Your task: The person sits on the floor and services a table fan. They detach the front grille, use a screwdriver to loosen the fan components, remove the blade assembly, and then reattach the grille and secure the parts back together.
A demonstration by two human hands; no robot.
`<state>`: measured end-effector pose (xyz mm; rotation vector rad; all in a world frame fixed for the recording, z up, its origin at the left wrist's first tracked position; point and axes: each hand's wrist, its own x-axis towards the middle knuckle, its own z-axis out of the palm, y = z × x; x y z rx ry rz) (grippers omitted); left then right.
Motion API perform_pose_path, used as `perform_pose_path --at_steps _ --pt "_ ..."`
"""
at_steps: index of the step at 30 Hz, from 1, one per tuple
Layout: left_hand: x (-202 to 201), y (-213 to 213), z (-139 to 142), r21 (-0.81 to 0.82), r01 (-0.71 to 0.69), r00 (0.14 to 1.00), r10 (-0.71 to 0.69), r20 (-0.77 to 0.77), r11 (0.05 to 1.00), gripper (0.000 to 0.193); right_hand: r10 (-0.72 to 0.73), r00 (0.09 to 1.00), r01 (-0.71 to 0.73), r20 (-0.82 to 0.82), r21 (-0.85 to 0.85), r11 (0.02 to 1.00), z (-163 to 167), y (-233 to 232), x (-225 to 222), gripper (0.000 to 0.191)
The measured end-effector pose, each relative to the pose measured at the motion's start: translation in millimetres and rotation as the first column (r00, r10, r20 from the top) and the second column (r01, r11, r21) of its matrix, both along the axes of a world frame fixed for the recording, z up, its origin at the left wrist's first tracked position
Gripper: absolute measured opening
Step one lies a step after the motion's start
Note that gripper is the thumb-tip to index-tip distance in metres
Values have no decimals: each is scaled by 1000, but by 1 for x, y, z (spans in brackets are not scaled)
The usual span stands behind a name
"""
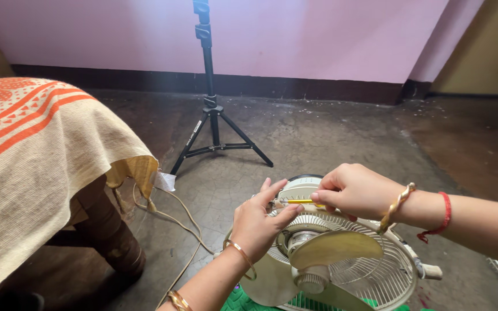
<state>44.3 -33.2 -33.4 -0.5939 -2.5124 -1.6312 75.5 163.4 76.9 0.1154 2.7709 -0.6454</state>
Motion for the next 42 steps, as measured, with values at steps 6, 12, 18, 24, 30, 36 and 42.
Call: perform_pose_path --at_steps 6,12,18,24,30,36,42 --pt "0 8 -1 -114 -50 981 70 181 992 108 70 975 -73 -209 -7 997 -8 23 18 32" --pt "-6 15 -12 17 -14 997 16 -75 1000 117 -189 924 113 -333 -235 965 -32 25 40 36" --pt "-2 31 -11 -135 0 993 -16 -115 991 115 -68 868 -93 -492 -294 951 -59 19 12 29" --pt "4 40 -1 -145 37 999 -35 12 989 118 60 991 -132 -120 -793 594 -63 31 -34 28" --pt "9 41 1 -158 16 1000 -14 17 987 128 256 965 -169 -46 -860 482 -66 40 -50 24" --pt "9 45 -3 -60 10 999 -13 -49 998 142 314 939 -282 -138 -833 477 -75 38 -51 17" --pt "9 47 -5 -68 6 997 -12 -76 998 142 379 909 -370 -173 -756 541 -80 40 -53 32"
